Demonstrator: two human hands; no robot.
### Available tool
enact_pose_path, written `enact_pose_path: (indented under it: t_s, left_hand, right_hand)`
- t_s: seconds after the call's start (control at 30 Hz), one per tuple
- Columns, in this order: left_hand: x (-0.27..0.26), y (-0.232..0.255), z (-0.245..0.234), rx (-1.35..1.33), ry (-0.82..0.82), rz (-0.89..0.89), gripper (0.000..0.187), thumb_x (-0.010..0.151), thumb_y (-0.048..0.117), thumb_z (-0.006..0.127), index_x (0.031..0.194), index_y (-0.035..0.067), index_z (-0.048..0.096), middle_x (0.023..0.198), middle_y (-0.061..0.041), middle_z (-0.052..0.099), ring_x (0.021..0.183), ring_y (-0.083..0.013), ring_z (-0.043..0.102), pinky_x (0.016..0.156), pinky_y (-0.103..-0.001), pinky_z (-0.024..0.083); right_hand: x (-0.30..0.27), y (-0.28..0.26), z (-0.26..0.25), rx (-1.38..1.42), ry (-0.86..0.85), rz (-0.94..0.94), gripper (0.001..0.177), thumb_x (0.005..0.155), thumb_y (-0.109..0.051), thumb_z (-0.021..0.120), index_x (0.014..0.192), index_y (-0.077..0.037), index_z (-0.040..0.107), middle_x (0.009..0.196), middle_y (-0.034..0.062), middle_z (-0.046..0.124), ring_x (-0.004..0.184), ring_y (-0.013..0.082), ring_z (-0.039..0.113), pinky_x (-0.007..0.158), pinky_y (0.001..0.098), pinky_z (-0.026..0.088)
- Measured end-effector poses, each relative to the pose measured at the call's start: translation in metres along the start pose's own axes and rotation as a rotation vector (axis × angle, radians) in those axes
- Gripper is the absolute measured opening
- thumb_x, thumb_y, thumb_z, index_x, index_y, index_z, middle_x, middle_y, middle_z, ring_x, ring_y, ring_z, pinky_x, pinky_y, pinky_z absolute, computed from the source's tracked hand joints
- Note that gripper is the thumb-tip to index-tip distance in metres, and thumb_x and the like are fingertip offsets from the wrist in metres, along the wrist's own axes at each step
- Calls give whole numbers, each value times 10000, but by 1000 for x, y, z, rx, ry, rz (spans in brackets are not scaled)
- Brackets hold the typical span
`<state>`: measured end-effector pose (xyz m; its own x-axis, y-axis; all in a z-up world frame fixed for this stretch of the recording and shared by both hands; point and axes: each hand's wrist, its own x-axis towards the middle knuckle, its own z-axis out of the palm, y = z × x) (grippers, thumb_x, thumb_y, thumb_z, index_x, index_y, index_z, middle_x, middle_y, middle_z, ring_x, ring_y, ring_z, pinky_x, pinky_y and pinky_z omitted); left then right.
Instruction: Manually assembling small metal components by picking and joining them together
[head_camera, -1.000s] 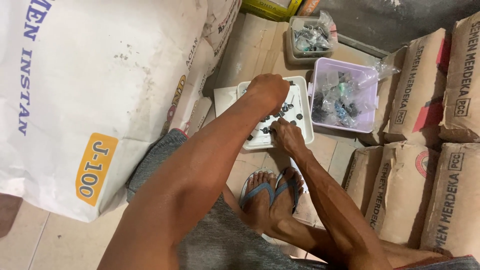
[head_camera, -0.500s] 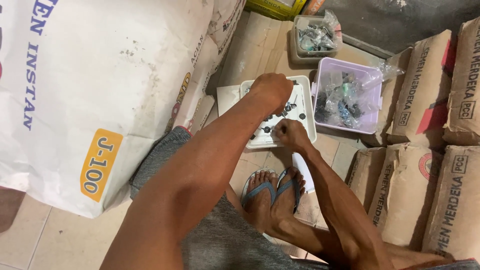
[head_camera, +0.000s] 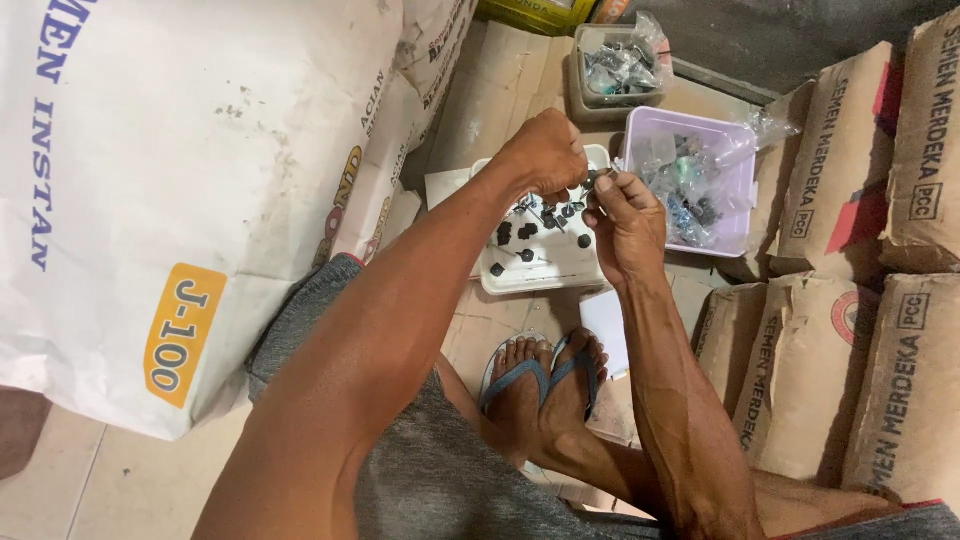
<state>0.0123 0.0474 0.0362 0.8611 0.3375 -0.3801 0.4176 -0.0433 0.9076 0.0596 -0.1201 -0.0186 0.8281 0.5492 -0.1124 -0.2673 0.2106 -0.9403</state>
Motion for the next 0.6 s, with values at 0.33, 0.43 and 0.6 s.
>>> enact_pose_path:
  t_s: [0.33, 0.43, 0.6]
  left_hand:
    - [-23, 16, -4, -90, 27, -109, 246, 672, -43, 705, 914, -83, 732, 664, -219, 701, 547, -351, 757, 438, -428, 640]
    - [-17, 16, -1, -180, -14, -157, 511, 690, -67, 684, 1189, -164, 630, 681, -217, 680, 545, -335, 748, 497, -395, 673]
    - [-11, 11, 3, -244, -25, -150, 123, 700, -75, 675, 818, -81, 708, 660, -243, 686, 549, -351, 752, 486, -382, 659]
  right_hand:
    - [-2, -15, 6, -153, 94, -354, 184, 949, -20, 803, 1011, 87, 666, 837, 185, 665, 743, 238, 736, 654, 350, 664]
    - [-7, -19, 11, -278, 50, -494, 174, 973, -13, 805, 1031, 92, 679, 835, 192, 665, 727, 216, 704, 662, 344, 617]
    - [-11, -20, 14, -384, -15, -577, 123, 959, 48, 803, 1019, 71, 697, 910, 181, 682, 770, 154, 642, 700, 311, 563]
